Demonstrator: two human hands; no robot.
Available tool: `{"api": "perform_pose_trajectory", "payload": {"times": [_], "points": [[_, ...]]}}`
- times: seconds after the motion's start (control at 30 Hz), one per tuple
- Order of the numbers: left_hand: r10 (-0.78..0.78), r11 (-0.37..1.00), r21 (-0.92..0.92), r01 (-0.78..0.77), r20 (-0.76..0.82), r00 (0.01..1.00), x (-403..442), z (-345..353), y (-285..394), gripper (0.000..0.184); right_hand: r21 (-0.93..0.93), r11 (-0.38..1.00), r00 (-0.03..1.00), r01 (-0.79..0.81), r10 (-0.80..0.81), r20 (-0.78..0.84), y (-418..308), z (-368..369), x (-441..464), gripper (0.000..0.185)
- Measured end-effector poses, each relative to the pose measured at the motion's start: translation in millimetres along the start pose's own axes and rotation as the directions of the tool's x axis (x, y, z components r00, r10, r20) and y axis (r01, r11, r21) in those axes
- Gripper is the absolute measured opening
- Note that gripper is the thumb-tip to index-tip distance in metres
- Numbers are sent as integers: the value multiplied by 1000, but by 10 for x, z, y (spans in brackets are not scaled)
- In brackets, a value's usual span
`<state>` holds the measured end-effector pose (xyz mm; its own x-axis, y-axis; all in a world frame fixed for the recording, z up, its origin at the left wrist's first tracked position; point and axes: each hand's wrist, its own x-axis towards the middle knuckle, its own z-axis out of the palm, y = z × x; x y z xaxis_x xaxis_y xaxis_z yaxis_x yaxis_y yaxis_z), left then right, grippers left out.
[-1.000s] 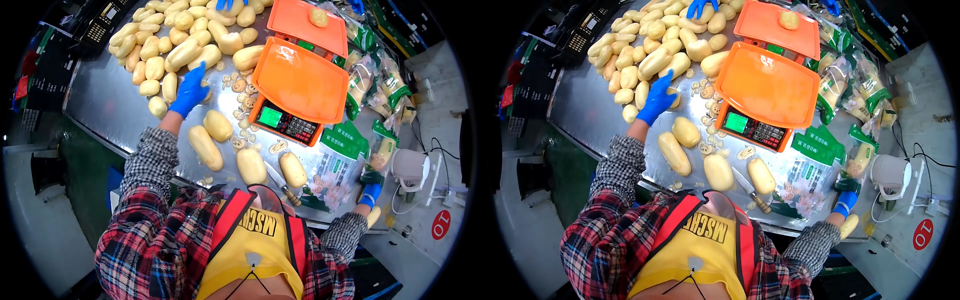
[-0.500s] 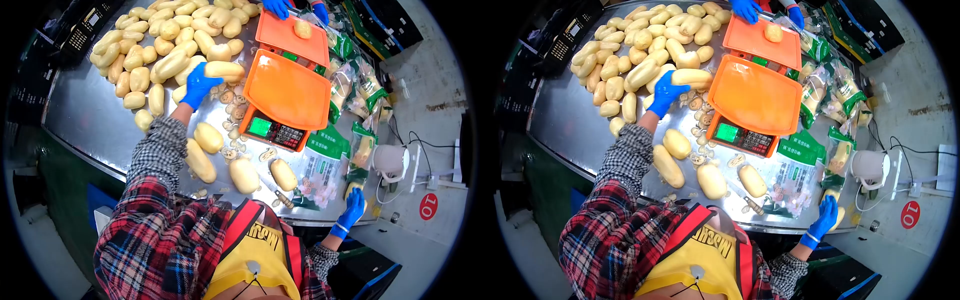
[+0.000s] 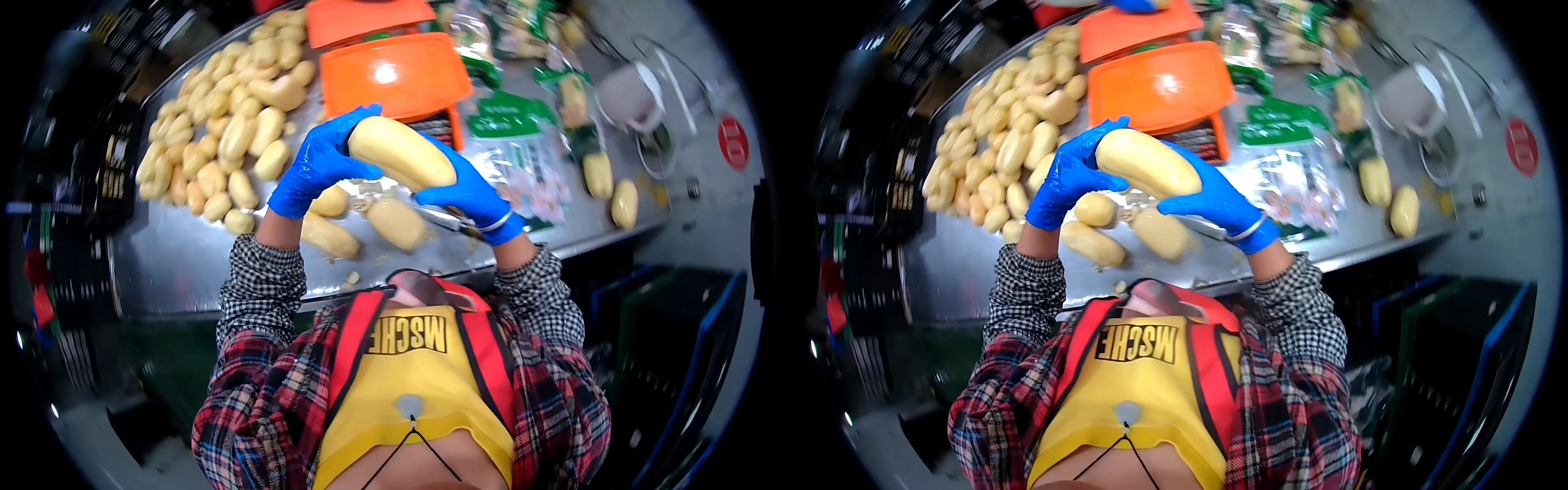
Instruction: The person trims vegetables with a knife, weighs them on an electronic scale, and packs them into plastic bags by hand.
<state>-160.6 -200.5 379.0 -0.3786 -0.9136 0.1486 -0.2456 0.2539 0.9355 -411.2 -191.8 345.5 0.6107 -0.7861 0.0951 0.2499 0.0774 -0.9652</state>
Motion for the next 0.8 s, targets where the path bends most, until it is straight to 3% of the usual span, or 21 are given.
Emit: {"api": "perform_pose_trajectory", "payload": {"times": [0.03,0.07,0.13,0.2,0.27,0.33,0.4,0.43,0.47,0.53,0.6,0.63,0.73,0.77,0.8], "points": [[-12,994,-111,13,3,1000,132,159,-9,81,153,987,994,-48,61,-86,-2,-41,-135,87],[4,987,-158,-8,-22,1000,245,635,-169,78,157,987,985,18,9,-172,252,-378,-463,84],[-89,932,-359,53,-86,992,507,1138,-180,70,335,942,963,-19,107,-246,319,-683,-866,76],[-191,849,-519,102,-122,974,637,1537,-383,55,513,855,929,73,129,-348,464,-822,-1216,68],[-292,895,-376,240,-86,953,703,2066,-509,53,608,767,881,204,126,-455,489,-969,-1663,63],[-199,974,102,203,-47,979,930,2479,-1129,52,695,653,826,302,185,-532,814,-1314,-1629,59],[217,863,435,-258,142,966,933,2799,-1345,44,672,649,772,356,201,-603,960,-1453,-1789,58],[211,835,450,-317,269,940,968,2955,-1174,46,722,548,774,423,196,-602,962,-1501,-1853,58],[112,819,494,-293,363,925,1060,3118,-1164,45,761,438,779,479,189,-599,958,-1553,-1891,59],[-12,698,668,-259,373,928,998,3583,-868,44,799,290,797,526,160,-583,900,-1689,-2179,62],[-121,647,728,-226,391,912,1068,3630,-970,40,816,202,795,542,193,-575,915,-1744,-2162,61],[-171,620,755,-214,396,902,1086,3663,-997,38,814,173,791,555,191,-581,917,-1740,-2191,64],[-1,685,632,-362,498,867,1094,3563,-1343,32,806,147,780,573,204,-591,905,-1736,-2269,71],[-46,640,674,-369,513,857,1052,3679,-1301,23,826,121,823,551,87,-561,955,-1874,-2454,77],[-72,644,691,-327,481,874,1020,3665,-1325,22,802,197,805,563,87,-587,978,-1887,-2456,78]]}}
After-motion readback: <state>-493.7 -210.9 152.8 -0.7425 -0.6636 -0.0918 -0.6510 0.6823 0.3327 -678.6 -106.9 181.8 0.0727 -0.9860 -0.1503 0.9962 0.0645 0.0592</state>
